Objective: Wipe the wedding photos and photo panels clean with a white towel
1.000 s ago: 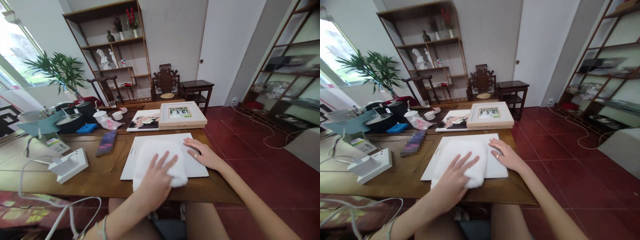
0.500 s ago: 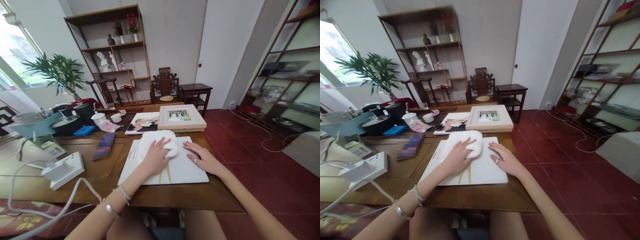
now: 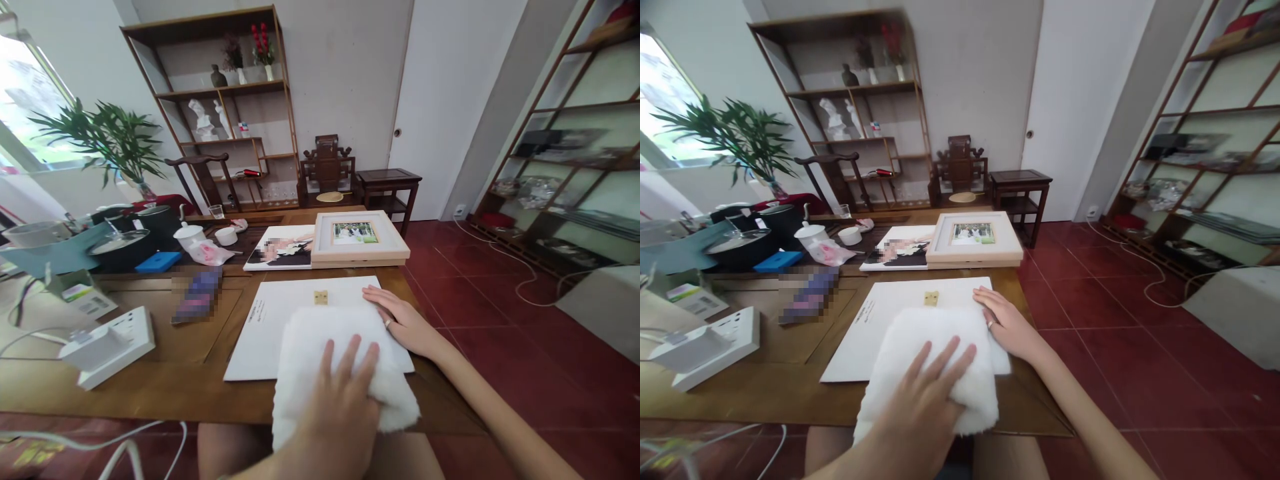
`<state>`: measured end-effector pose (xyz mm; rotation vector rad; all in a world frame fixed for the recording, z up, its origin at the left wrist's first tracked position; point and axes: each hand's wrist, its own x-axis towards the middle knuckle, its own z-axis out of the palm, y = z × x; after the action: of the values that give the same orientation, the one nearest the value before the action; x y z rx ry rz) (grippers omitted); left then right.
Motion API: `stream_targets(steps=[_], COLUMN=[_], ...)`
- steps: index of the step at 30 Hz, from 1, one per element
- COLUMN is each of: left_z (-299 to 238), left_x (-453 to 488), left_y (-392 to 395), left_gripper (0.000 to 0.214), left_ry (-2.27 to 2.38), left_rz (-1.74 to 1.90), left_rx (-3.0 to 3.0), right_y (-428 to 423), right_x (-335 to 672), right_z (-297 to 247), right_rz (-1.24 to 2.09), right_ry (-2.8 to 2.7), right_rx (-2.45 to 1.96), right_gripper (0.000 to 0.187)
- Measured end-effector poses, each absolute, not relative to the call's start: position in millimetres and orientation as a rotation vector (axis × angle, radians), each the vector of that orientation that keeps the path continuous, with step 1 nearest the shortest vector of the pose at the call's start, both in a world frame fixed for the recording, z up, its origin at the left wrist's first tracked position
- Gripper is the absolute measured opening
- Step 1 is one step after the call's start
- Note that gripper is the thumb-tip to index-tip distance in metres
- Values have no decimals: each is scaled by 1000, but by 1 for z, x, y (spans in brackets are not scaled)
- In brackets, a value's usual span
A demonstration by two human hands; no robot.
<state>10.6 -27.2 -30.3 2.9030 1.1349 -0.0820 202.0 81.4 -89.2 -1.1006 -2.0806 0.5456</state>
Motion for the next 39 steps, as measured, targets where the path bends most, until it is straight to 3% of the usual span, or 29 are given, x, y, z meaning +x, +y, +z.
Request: stream_targets(steps=[6,11,17,27,34,39], left_z=[-22,-10,-2,-19,-49,-40], left_x=[-1,9,39,17,34,23], left_y=[35,89,115,64,-29,-31], left_gripper=[27,29,39,27,28,25], left_ry=[1344,1271,1201,1477,1032,1035], left_rz=[-24,221,191,12,138,224], left_rx=[2807,2746,2753,2775,2880,2818], right_y=[81,79,80,81,81,78], right_x=[201,200,202,202,205,205], right_z=[-88,-84,-82,-87,-86,-84], right_rz=[512,495,481,571,627,655], right_ry=[-2088,-2104,-2125,-2051,-1933,-1951], right_rx=[-1156,-1105,-1089,-1123,-1114,-1101], right_gripper=[37,39,39,37,38,38])
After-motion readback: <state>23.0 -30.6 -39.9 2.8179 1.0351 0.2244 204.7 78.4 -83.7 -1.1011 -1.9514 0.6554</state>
